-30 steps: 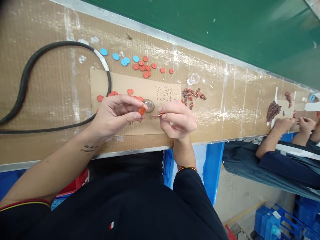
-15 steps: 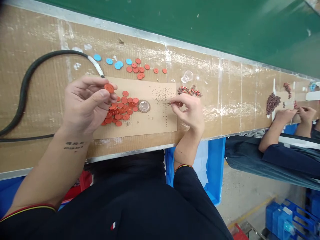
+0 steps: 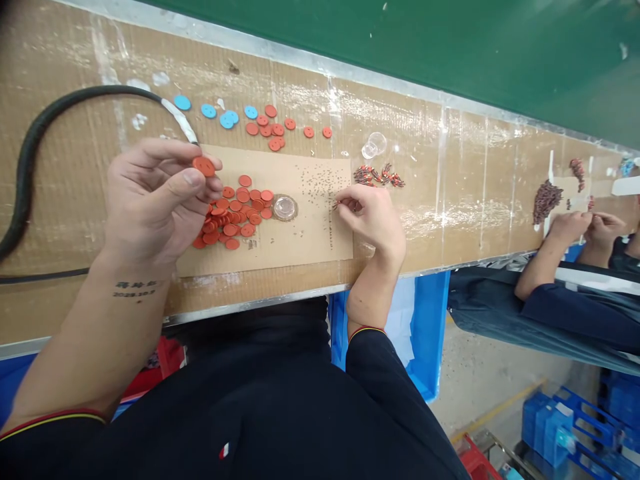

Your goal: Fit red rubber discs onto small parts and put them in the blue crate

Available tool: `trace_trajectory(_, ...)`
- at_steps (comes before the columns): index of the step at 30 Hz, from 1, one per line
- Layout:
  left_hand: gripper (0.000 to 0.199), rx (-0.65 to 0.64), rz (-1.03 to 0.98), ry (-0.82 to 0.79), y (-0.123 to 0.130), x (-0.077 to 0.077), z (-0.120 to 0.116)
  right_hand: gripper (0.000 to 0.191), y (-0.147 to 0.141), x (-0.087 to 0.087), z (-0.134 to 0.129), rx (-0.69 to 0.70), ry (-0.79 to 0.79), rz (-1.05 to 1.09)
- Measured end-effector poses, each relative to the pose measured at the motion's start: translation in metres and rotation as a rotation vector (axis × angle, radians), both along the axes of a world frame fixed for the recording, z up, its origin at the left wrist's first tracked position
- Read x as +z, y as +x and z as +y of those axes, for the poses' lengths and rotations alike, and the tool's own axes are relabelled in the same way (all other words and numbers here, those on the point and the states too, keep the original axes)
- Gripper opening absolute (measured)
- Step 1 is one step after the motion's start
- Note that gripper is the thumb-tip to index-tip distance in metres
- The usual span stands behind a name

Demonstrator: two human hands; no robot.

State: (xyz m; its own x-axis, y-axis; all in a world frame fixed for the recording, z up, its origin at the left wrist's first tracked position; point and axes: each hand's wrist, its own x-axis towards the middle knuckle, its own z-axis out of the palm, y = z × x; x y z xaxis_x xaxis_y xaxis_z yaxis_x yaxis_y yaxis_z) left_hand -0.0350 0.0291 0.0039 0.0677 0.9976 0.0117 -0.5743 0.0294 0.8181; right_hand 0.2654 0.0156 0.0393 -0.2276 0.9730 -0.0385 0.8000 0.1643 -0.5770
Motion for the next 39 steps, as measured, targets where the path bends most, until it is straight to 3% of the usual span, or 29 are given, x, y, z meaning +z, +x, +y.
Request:
trace_trajectory(9, 0.034, 0.009, 0.012, 0.015, 0.001, 0.005, -0.001, 0.019, -0.001, -0.004, -0.001, 0.001, 0.016, -0.005)
trace_trajectory(16, 0.035, 0.015, 0.02, 0.021, 0.0, 0.007, -0.001, 0.017, 0.004, 0.0, -0.005, -0.047, 0.215, 0.042)
trace_trajectory(22, 0.036, -0.001, 0.029, 0.015, -0.003, 0.005, -0.001, 0.018, -0.001, -0.003, -0.003, 0.075, 0.124, -0.011)
trace_trajectory(33, 0.032, 0.02, -0.023, 0.003, 0.002, 0.008, 0.0, 0.016, -0.001, -0.005, -0.002, 0.081, 0.053, -0.102)
trace_trajectory(36, 0.03, 0.006, -0.007, 0.01, 0.0, 0.005, 0.0, 0.016, -0.002, -0.002, -0.004, 0.085, 0.124, -0.035)
trace_trajectory(39, 0.028, -0.012, -0.022, 0.024, 0.001, 0.004, -0.001, 0.017, -0.007, 0.0, -0.007, 0.007, 0.338, 0.11)
